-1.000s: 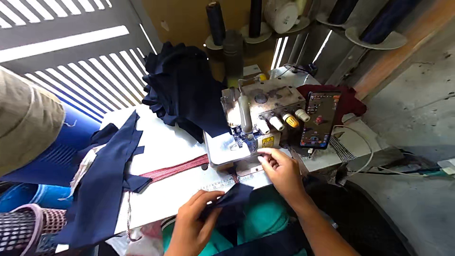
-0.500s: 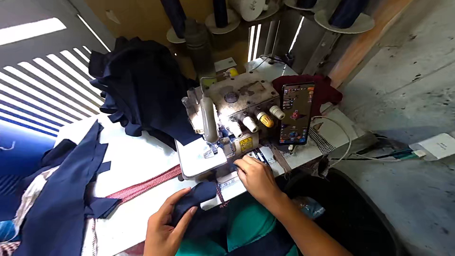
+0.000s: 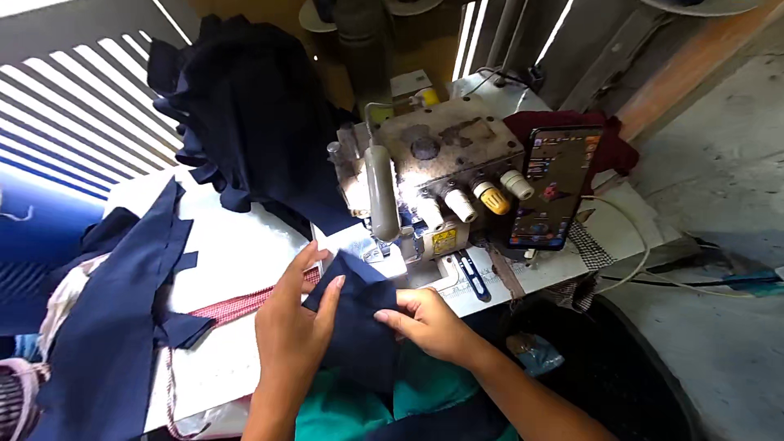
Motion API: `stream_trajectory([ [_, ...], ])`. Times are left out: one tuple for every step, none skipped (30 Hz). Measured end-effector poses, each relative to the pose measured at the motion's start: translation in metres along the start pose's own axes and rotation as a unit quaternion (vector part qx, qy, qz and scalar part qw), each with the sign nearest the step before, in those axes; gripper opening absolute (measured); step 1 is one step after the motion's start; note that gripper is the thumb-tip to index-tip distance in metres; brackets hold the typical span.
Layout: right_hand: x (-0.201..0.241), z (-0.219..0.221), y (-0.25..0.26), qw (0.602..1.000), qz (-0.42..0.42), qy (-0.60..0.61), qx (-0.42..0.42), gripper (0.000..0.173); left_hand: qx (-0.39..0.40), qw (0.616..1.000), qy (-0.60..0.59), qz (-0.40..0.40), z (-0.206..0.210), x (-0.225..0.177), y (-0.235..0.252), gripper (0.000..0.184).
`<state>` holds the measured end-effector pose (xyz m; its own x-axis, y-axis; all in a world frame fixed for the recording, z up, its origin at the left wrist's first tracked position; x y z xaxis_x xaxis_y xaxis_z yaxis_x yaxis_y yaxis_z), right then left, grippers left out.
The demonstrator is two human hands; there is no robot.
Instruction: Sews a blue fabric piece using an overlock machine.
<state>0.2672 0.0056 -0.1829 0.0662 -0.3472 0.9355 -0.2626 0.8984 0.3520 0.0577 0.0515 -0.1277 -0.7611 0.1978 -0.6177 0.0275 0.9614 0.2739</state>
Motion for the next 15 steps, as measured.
stream_trajectory([
  [-0.007,-0.001,0.001,1.000,0.013,-0.018,0.008,0.025,-0.006,1.000,0.020,0.002,0.002,-0.001,0.000,0.051],
  [-0.012,-0.002,0.000,0.999,0.013,-0.032,0.022,0.027,-0.003,1.000,0.022,0.019,0.003,-0.005,-0.002,0.046],
  [-0.015,-0.004,-0.002,0.998,0.004,-0.040,0.040,0.029,-0.002,0.999,0.021,0.044,0.005,-0.010,-0.005,0.038],
  [-0.016,-0.006,-0.004,0.997,-0.008,-0.042,0.059,0.029,-0.001,0.998,0.022,0.066,0.009,-0.015,-0.008,0.033],
  [-0.015,-0.008,-0.006,0.996,-0.022,-0.039,0.071,0.027,0.004,0.996,0.026,0.084,0.013,-0.019,-0.013,0.035],
  [-0.014,-0.011,-0.009,0.996,-0.028,-0.033,0.079,0.025,0.013,0.995,0.034,0.097,0.018,-0.020,-0.017,0.040],
  [-0.012,-0.014,-0.011,0.995,-0.027,-0.022,0.090,0.022,0.020,0.994,0.042,0.103,0.022,-0.021,-0.021,0.043],
  [-0.009,-0.016,-0.014,0.995,-0.026,-0.007,0.099,0.021,0.030,0.993,0.052,0.104,0.024,-0.021,-0.025,0.045],
  [-0.008,-0.019,-0.017,0.994,-0.026,0.006,0.107,0.020,0.037,0.992,0.061,0.100,0.025,-0.021,-0.029,0.047],
  [-0.007,-0.022,-0.021,0.993,-0.030,0.011,0.116,0.019,0.040,0.993,0.066,0.094,0.026,-0.021,-0.033,0.050],
  [-0.007,-0.024,-0.024,0.992,-0.035,0.011,0.124,0.019,0.040,0.993,0.071,0.088,0.027,-0.022,-0.036,0.053],
  [-0.008,-0.026,-0.026,0.991,-0.045,0.010,0.129,0.019,0.036,0.993,0.078,0.082,0.029,-0.022,-0.038,0.055],
  [-0.010,-0.027,-0.026,0.990,-0.056,0.008,0.130,0.019,0.029,0.993,0.085,0.076,0.031,-0.023,-0.039,0.056],
  [-0.011,-0.028,-0.025,0.989,-0.064,0.007,0.130,0.019,0.022,0.993,0.091,0.070,0.032,-0.024,-0.039,0.057],
  [-0.012,-0.029,-0.023,0.990,-0.065,0.008,0.128,0.019,0.016,0.993,0.096,0.064,0.034,-0.025,-0.039,0.058],
])
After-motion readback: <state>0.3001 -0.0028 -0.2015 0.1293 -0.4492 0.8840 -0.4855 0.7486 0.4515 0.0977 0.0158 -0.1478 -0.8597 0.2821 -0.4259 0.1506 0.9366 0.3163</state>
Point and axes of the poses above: each hand's wrist, its own y-axis towards the middle knuckle, its own z-axis out of the palm, x = y × z, the point moved 1 cm from there along y, towards the middle knuckle, and after that the axes turned 15 degrees about -z, right-handed, at the moved point
